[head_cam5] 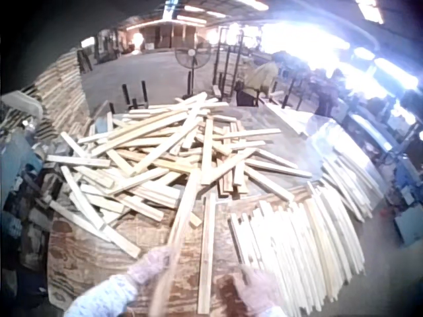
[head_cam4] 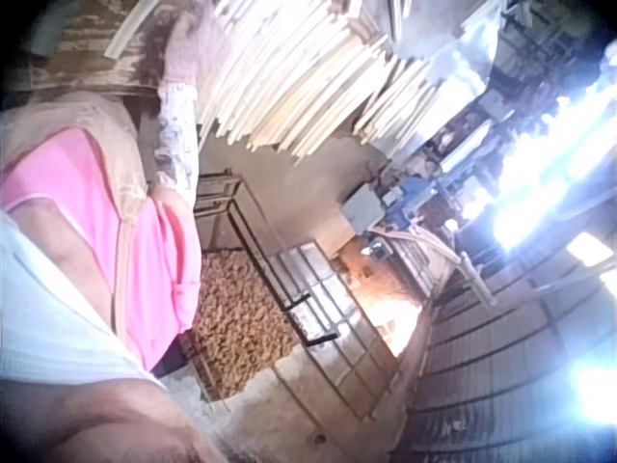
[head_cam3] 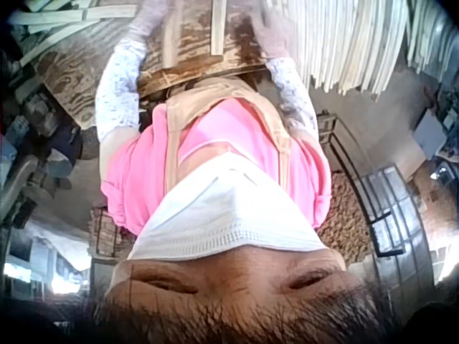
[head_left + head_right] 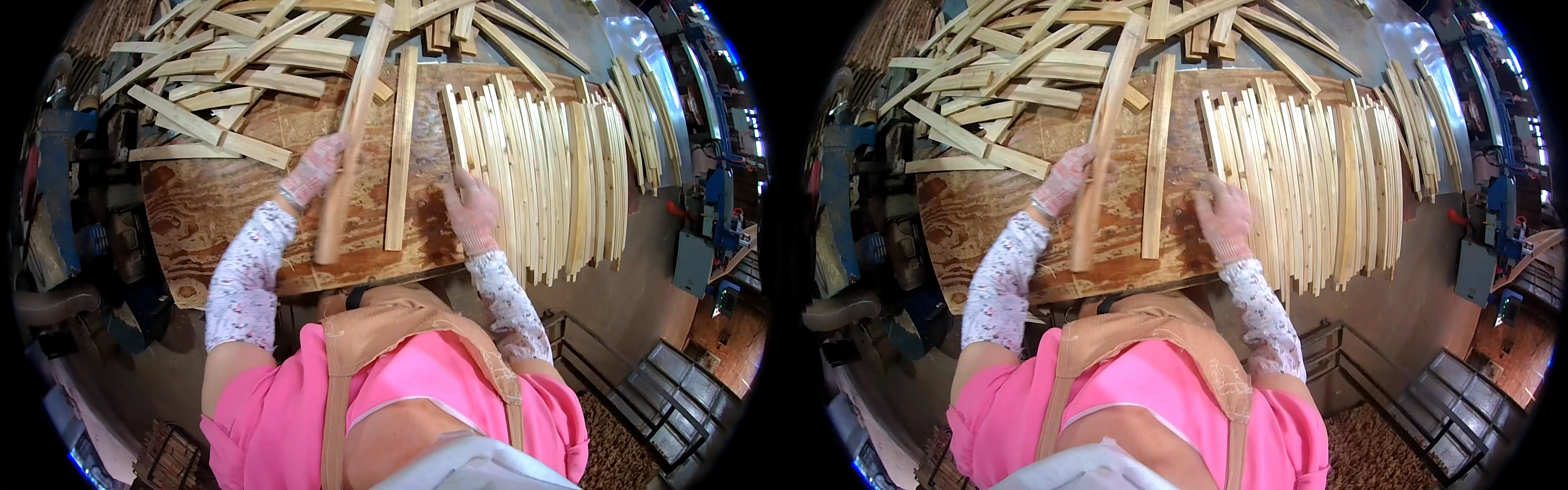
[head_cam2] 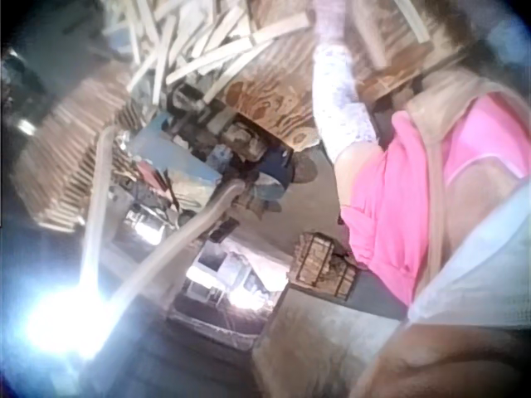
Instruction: The person repeatedly picks up thin wooden strips from a large pile on a workbench and arranges them into a neat, aligned stack. The person handles the strips by hand, moving them from a disorganized pile to a growing organized stack on the right side of the bench.
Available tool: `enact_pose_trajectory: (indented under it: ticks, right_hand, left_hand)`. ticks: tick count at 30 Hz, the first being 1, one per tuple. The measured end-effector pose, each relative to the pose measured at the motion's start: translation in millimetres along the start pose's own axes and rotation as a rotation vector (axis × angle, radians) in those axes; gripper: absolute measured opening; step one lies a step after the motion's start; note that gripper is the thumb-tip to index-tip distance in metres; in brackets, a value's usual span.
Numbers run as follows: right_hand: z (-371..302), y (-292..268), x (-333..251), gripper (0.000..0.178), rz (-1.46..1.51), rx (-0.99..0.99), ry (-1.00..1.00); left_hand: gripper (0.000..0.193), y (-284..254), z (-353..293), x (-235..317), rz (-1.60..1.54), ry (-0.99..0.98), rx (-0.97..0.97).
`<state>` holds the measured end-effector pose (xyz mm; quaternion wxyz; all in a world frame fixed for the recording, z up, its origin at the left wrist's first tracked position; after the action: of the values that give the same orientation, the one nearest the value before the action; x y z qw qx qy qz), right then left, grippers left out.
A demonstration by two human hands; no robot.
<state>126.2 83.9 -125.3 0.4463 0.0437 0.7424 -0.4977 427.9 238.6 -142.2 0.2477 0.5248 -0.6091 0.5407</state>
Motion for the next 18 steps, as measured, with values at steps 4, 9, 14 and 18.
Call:
enact_pose_trajectory:
  ticks: [4, 9, 14, 18]
  right_hand:
    - [20.0, 63.9, -44.7, 0.057, 1.010, -0.112, 0.329]
    - [-4.0, 34.7, -15.9, 0.044, 0.608, 0.008, 0.257]
    - [-53.0, 2.1, 28.3, 0.035, -0.256, 0.304, -0.024]
    - [-55.2, -1.2, 31.3, 0.039, -0.261, 0.412, -0.157]
  left_hand:
    - [0.047, 84.3, 27.1, -2.2, -0.174, 0.190, 0.204]
    - [0.077, 127.6, 28.2, 7.4, 0.189, -0.133, 0.416]
    - [0.088, 154.6, 9.2, 18.7, 0.872, -0.260, 0.298]
    - [0.078, 149.4, 19.3, -0.4, 0.560, -0.350, 0.364]
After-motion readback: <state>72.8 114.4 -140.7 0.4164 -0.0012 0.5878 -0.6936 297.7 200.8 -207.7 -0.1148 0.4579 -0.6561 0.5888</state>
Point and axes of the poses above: each hand's wrist, its own z-axis towards the middle knuckle, its own y-axis out of the palm, x = y × z, the point moved 5 cm from there along z, towards the middle knuckle, and after that the axes turned 11 degrees about z, right-handed, at the moved point
